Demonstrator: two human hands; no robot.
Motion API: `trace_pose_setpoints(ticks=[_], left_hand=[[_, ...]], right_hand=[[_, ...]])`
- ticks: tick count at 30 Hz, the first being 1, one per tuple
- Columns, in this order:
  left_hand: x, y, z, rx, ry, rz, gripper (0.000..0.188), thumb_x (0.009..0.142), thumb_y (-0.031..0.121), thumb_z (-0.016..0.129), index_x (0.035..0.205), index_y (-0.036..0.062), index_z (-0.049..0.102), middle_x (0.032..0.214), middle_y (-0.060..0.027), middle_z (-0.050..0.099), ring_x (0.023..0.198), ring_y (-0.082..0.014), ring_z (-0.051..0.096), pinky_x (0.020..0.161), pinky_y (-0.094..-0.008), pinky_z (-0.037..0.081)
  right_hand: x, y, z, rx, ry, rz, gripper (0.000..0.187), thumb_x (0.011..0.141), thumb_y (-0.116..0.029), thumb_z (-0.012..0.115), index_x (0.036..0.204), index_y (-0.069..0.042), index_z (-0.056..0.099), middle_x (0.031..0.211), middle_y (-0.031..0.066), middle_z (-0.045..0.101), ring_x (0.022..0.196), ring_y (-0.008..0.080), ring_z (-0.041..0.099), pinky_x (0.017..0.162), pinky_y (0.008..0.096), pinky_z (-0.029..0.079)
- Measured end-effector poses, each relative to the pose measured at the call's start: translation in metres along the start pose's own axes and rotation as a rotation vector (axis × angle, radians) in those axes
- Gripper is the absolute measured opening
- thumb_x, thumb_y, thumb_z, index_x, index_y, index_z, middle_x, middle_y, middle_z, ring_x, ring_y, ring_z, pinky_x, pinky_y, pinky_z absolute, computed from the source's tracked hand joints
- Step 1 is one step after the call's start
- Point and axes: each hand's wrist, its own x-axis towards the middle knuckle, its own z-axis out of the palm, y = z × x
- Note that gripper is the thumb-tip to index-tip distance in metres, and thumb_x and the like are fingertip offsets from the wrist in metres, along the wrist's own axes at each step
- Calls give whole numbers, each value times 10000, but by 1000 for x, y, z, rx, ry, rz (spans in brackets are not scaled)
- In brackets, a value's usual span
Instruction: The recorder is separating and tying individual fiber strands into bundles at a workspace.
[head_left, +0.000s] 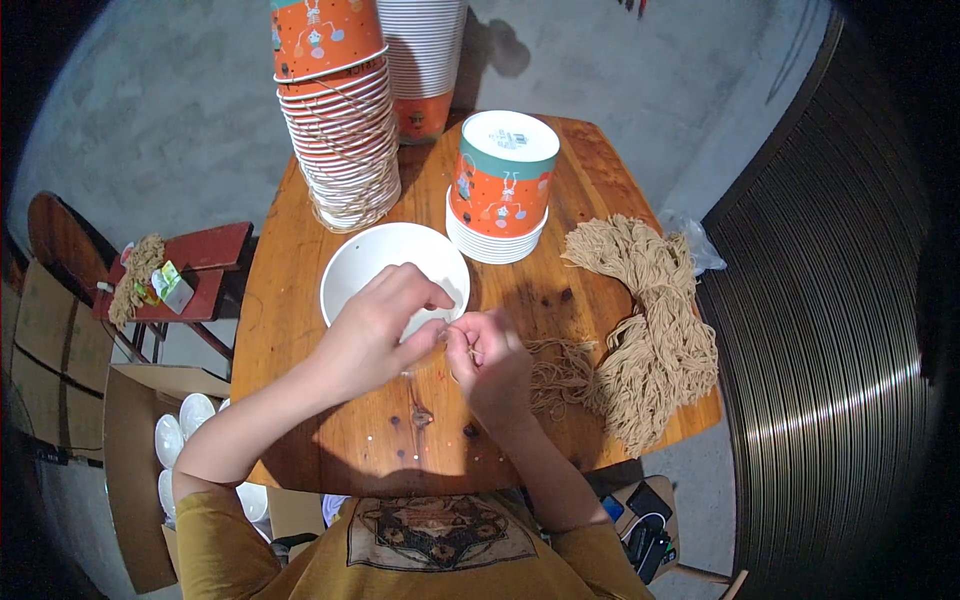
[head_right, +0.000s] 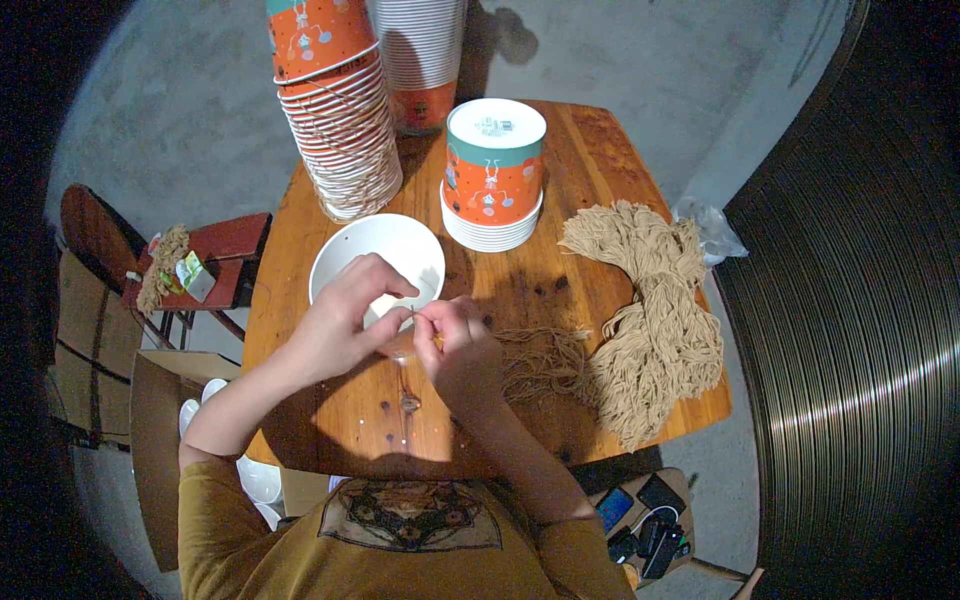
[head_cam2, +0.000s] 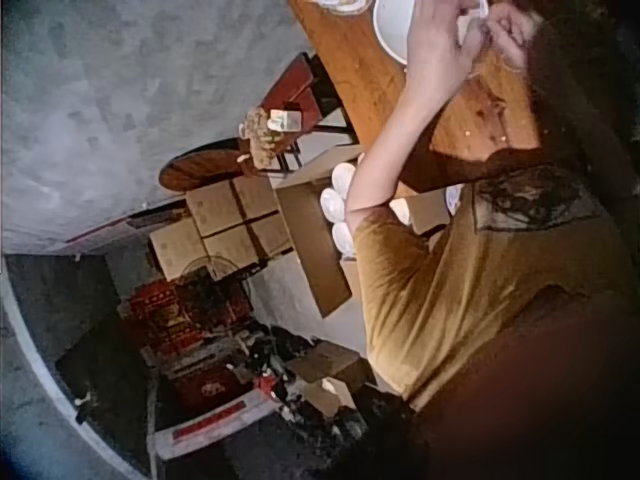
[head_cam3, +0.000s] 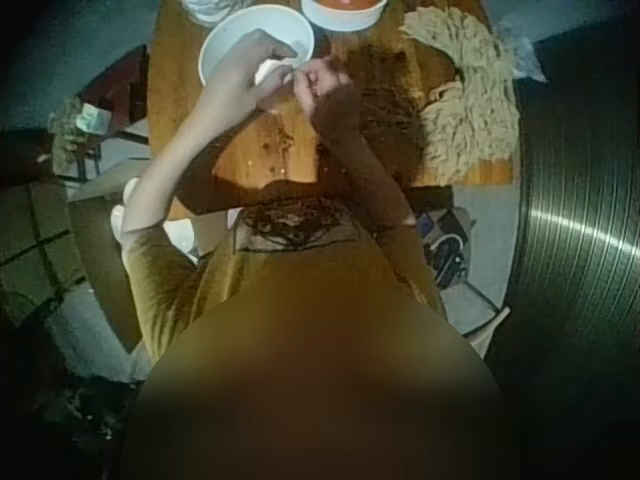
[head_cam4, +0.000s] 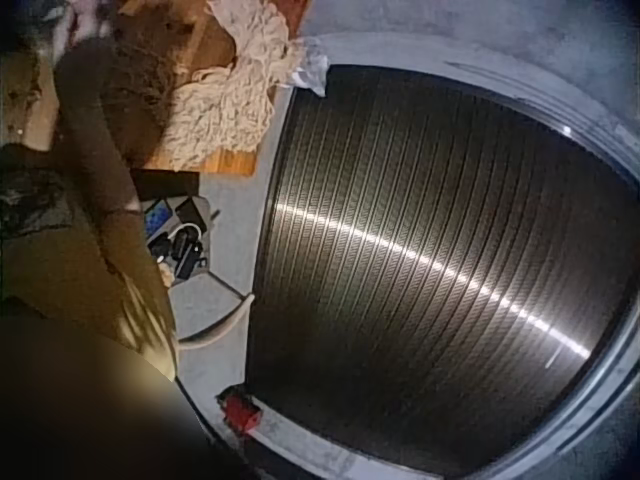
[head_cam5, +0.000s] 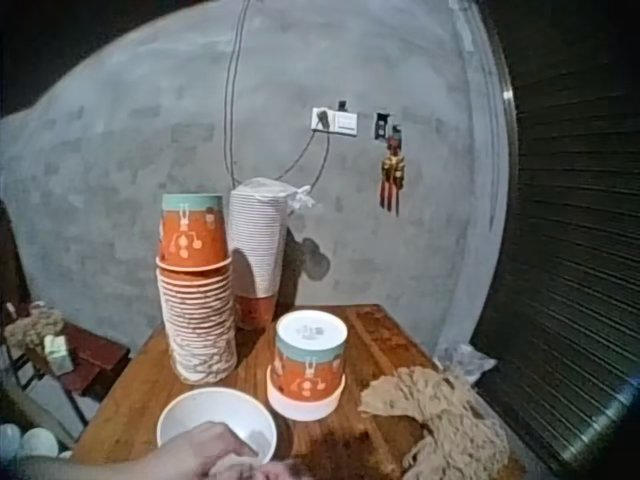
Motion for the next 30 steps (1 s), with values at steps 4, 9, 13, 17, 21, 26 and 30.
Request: trace_pose_setpoints(ticks=[4, 9, 13, 17, 21, 26, 30], left_hand=[[1, 10, -2, 300, -8, 163, 223, 742, 114, 691, 909, 42, 563, 873, -97, 523, 854, -279, 542, 725, -370, 438], [-1, 11, 0, 467, -25, 219, 227, 723, 137, 698, 881, 51, 559, 836, -81, 496, 814, -256, 525, 707, -361, 427], [-1, 11, 2, 507, -13, 247, 227, 719, 145, 699, 871, 54, 556, 840, -78, 495, 817, -253, 523, 709, -357, 427], [-3, 6, 3, 286, -9, 116, 184, 745, 93, 669, 883, 48, 556, 817, -75, 504, 803, -248, 534, 700, -362, 436], [-1, 5, -1, -332, -124, -428, 110, 811, 42, 577, 917, 32, 552, 835, -57, 550, 782, -159, 551, 700, -290, 449], [-2, -4, 2, -491, -90, -492, 111, 825, 47, 563, 930, 18, 541, 848, -49, 554, 790, -142, 545, 718, -268, 457], [3, 5, 0, -101, -40, -115, 121, 827, 51, 591, 927, 10, 537, 813, -53, 523, 806, -181, 544, 740, -302, 465]], right_hand=[[0, -1, -1, -76, -9, -68, 113, 824, -42, 653, 902, -40, 571, 795, 111, 566, 662, 273, 590, 574, 363, 469], [0, -6, -4, -165, -41, -75, 135, 831, -68, 660, 930, -49, 570, 836, 125, 584, 729, 315, 617, 609, 389, 496], [-1, -5, -4, -173, -32, -89, 131, 840, -84, 656, 936, -53, 574, 851, 118, 587, 736, 315, 623, 606, 389, 498], [-2, -4, -3, -159, -44, -65, 123, 851, -88, 643, 941, -51, 568, 850, 120, 586, 731, 321, 621, 607, 394, 496], [-1, -2, -4, -125, -54, -27, 121, 857, -84, 634, 943, -42, 561, 846, 129, 581, 726, 330, 617, 614, 401, 493], [-2, 0, -4, -81, -58, 8, 109, 863, -77, 622, 931, -33, 549, 840, 141, 572, 730, 339, 610, 620, 405, 487], [-2, -1, -4, -76, -58, -5, 108, 864, -74, 620, 930, -30, 546, 838, 141, 569, 732, 339, 609, 623, 406, 486]])
